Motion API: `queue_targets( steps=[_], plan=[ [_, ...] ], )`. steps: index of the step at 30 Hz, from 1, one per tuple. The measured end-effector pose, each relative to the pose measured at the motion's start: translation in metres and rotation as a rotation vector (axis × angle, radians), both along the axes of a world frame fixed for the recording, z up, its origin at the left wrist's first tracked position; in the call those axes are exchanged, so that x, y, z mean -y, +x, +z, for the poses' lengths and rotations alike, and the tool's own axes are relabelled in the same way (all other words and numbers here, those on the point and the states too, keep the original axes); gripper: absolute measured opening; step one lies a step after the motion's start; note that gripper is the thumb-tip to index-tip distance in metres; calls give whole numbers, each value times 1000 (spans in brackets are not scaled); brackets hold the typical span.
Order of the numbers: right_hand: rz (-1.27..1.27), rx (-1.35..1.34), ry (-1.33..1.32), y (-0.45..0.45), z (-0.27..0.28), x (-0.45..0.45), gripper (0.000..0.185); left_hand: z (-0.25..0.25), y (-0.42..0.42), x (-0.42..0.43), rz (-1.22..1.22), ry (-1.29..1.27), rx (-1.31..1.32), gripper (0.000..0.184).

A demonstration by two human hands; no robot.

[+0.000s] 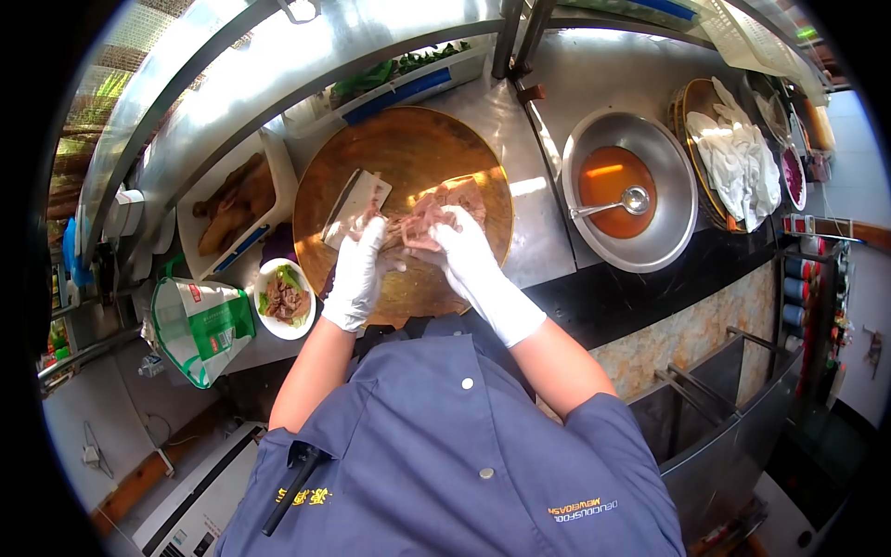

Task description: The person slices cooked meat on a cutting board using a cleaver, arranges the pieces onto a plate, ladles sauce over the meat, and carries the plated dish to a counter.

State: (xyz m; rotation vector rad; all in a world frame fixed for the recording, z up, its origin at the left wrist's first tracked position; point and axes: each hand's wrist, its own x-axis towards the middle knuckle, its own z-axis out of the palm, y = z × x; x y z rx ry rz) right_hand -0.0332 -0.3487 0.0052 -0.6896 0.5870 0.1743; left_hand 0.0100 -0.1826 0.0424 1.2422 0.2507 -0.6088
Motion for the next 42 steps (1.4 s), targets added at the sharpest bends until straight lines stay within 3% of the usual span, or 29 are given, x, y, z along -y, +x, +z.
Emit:
queue_targets(
  steps=[1, 2, 3, 5, 6, 8, 12, 14, 17, 23, 26, 29, 32, 38, 42],
  plan=[
    [76, 215, -252, 3, -17, -1, 25, 13, 5, -2, -145, 136, 134, 42],
    [172, 197, -484, -2, -32, 3, 27, 20, 8, -2, -288, 272, 268, 47],
    [272, 176, -716, -2, -20, 6, 28, 16, 10, -2, -301, 284, 321, 57],
    [352, 270, -1074, -1, -1, 5, 35, -2, 14, -1, -271, 444, 484, 51],
    [367, 251, -1010, 0, 3, 4, 34, -4, 16, 1, -255, 523, 565, 49],
    [397, 206, -881, 2, 9, 2, 31, -1, 18, 1, -222, 424, 438, 42],
    [342, 248, -858, -2, 18, 0, 31, -10, 17, -2, -219, 442, 408, 29],
    [277, 262, -784, -5, 24, -2, 32, -14, 13, -1, -115, 312, 320, 28],
    [267, 247, -876, -5, 31, -6, 36, -9, 7, 4, -7, 244, 251, 24],
    [53, 301, -250, -3, -8, -25, 40, -16, -5, 8, 238, 154, 250, 20],
    [112, 255, -253, 1, -4, -28, 38, -19, -7, 4, 235, 184, 332, 18],
    [260, 172, -312, 1, 27, -18, 35, -6, -8, 1, 155, 152, 317, 18],
    [108, 307, -331, 3, 17, -26, 32, -8, -4, -4, 64, 368, 438, 10],
    [349, 413, -1128, 11, 21, -13, 23, 0, 1, -5, 93, 394, 480, 16],
    [411, 518, -1272, 13, 24, -6, 26, -11, 2, -5, 129, 287, 312, 16]
  ],
)
